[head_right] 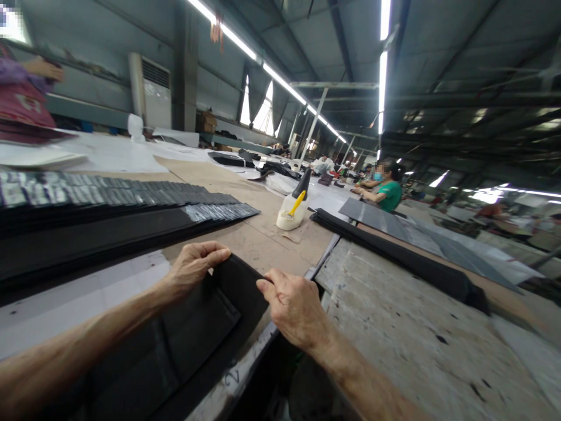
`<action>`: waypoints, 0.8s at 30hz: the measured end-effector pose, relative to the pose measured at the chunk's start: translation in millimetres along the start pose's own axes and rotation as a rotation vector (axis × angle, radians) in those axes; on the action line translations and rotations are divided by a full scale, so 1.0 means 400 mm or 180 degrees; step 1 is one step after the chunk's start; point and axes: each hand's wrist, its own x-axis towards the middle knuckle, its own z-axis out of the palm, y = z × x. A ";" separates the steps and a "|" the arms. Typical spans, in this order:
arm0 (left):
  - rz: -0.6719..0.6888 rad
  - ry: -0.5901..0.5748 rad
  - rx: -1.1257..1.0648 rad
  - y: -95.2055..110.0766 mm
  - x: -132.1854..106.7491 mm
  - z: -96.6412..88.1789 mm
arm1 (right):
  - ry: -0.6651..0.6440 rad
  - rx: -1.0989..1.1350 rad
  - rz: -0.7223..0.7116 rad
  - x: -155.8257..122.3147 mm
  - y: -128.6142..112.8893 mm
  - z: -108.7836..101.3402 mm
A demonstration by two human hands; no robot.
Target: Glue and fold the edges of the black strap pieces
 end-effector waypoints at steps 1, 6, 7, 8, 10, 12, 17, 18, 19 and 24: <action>-0.0023 0.0017 -0.0034 0.001 0.000 -0.001 | 0.0160 0.0014 0.0057 0.002 -0.004 0.007; -0.0123 -0.0018 -0.0132 0.001 0.000 0.000 | 0.0650 0.0288 0.0177 0.011 -0.027 0.043; -0.0138 -0.0033 -0.0147 -0.001 0.001 0.000 | 0.0663 0.0412 0.0218 0.013 -0.030 0.046; -0.0142 -0.0044 -0.0158 -0.003 0.002 0.000 | 0.0661 0.0560 0.0285 0.015 -0.032 0.048; -0.0120 -0.0056 -0.0159 -0.008 0.003 0.000 | 0.0608 0.0891 0.0488 0.020 -0.031 0.048; -0.0091 -0.0064 -0.0146 -0.012 0.004 0.001 | 0.0397 0.1165 0.0725 0.024 -0.023 0.045; -0.0093 -0.0120 -0.0067 -0.012 -0.001 0.006 | -0.0076 0.0566 0.0535 0.024 -0.020 0.028; -0.0085 -0.0123 -0.0032 -0.010 -0.003 0.008 | -0.0006 0.0263 0.0410 0.024 -0.027 0.025; -0.0069 -0.0124 0.0010 -0.009 -0.005 0.010 | 0.0071 -0.0015 0.0303 0.024 -0.036 0.025; 0.0139 -0.0052 0.0220 -0.007 -0.005 0.014 | 0.0131 -0.0886 0.0300 0.053 -0.042 0.054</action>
